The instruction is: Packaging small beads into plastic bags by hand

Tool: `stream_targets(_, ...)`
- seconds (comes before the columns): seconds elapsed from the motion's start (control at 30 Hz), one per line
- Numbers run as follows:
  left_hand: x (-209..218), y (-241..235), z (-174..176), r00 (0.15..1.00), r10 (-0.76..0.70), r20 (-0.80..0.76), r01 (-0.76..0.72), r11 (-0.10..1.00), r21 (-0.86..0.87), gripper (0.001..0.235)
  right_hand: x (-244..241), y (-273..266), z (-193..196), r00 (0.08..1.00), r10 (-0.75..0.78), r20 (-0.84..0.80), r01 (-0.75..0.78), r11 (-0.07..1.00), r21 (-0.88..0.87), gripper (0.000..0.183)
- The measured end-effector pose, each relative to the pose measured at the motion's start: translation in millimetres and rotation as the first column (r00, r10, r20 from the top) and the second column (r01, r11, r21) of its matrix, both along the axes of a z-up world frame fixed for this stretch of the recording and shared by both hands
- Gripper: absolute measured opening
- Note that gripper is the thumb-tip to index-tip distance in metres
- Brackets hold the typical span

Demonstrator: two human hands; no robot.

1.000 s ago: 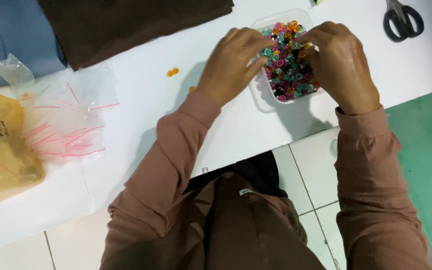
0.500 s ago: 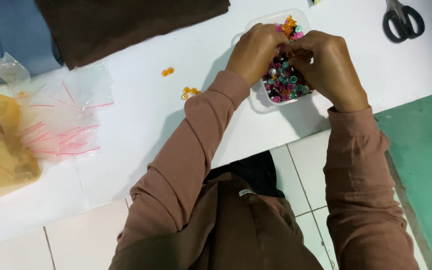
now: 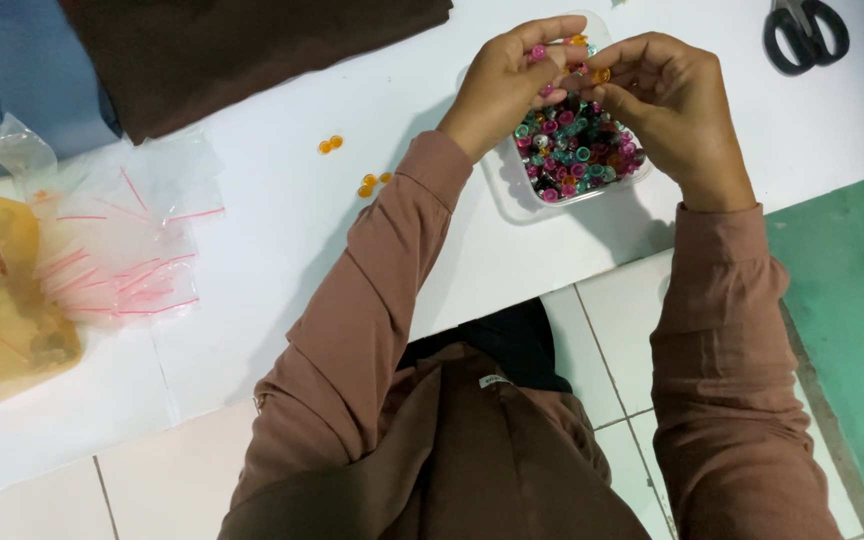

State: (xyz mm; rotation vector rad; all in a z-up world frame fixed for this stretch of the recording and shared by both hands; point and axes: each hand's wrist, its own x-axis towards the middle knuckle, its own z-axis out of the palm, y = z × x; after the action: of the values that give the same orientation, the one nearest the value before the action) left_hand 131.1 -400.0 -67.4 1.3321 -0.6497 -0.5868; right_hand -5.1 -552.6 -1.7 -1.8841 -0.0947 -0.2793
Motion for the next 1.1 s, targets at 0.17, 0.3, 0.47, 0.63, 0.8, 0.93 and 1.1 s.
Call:
stream_targets(0.17,-5,2,12,0.998,-0.001,-0.066,0.001,1.000,-0.001,0.039,2,-2,-6,1.000,-0.008,0.005,0.008,1.000,0.018,0.019)
stream_targets(0.3,-8,3,14,0.988,-0.020,0.152,0.039,0.992,-0.117,0.036,0,-1,1,0.997,-0.021,0.081,0.028,0.997,-0.078,0.016)
stream_targets(0.47,-14,16,33,0.834,0.100,0.542,-0.192,0.975,0.116,0.028,8,-11,-6,0.970,-0.078,0.229,0.154,0.929,-0.336,0.018)
stream_targets(0.63,-14,17,23,0.332,-0.065,0.941,-0.626,0.731,0.271,0.026,29,-11,-12,0.924,-0.005,0.383,0.240,0.787,-0.569,0.029)
stream_targets(0.8,-24,0,23,0.209,-0.479,0.853,-0.808,0.407,0.426,0.025,68,-12,-49,0.897,0.055,0.439,0.348,0.524,-0.777,0.013)
stream_targets(0.93,-21,-5,7,0.187,-0.459,0.868,-0.829,0.400,0.390,0.029,67,-11,-52,0.928,0.037,0.370,0.320,0.430,-0.845,0.007)
stream_targets(1.1,-16,12,-1,0.086,-0.131,0.988,-0.758,0.635,0.150,0.041,48,-10,-24,0.975,0.074,0.210,0.105,0.680,-0.725,0.026)
